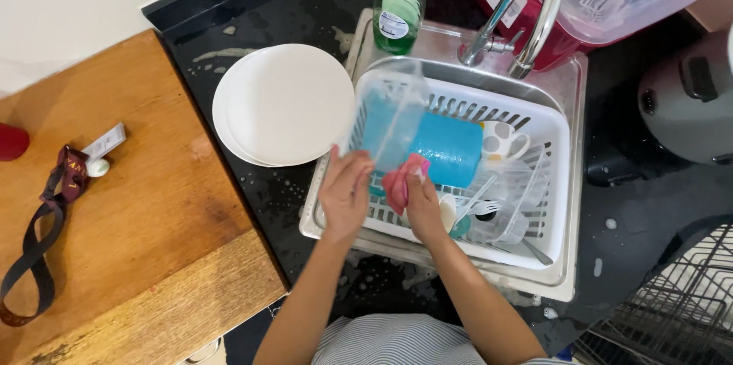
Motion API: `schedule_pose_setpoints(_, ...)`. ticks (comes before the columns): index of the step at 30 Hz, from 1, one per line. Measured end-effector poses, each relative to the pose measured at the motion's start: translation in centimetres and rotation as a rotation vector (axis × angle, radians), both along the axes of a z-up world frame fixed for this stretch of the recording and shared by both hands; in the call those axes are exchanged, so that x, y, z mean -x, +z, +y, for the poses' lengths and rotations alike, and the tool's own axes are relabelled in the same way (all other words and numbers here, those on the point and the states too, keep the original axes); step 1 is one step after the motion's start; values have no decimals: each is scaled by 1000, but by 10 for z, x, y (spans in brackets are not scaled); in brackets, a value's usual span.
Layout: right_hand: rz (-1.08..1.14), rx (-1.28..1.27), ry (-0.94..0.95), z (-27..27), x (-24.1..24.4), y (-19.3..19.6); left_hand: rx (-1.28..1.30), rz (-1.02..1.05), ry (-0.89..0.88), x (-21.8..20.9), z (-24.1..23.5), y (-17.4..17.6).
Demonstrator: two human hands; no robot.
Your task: Washing various dishes including plates, mugs, and plastic containers in a kitchen sink using a sponge.
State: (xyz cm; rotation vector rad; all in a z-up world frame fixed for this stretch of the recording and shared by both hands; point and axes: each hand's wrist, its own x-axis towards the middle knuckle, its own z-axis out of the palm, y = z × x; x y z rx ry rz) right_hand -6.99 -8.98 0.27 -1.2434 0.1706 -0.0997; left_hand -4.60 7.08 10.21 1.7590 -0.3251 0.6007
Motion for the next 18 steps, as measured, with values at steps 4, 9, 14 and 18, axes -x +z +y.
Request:
schedule_pose_setpoints(4, -122, 124, 52, -24, -22, 1, -205, -123, 137, -29, 42, -18)
schedule_pose_setpoints(9, 170, 646, -55, -59, -35, 17, -564, -46, 290, -54, 92, -45)
schedule_pose_setpoints(14, -36, 967, -122, -70, -35, 17, -670, 24, 369, -45, 71, -46)
schedule_pose_setpoints(18, 17, 1361, -230, -67, -46, 29, -347, 737, -36, -16, 10, -21)
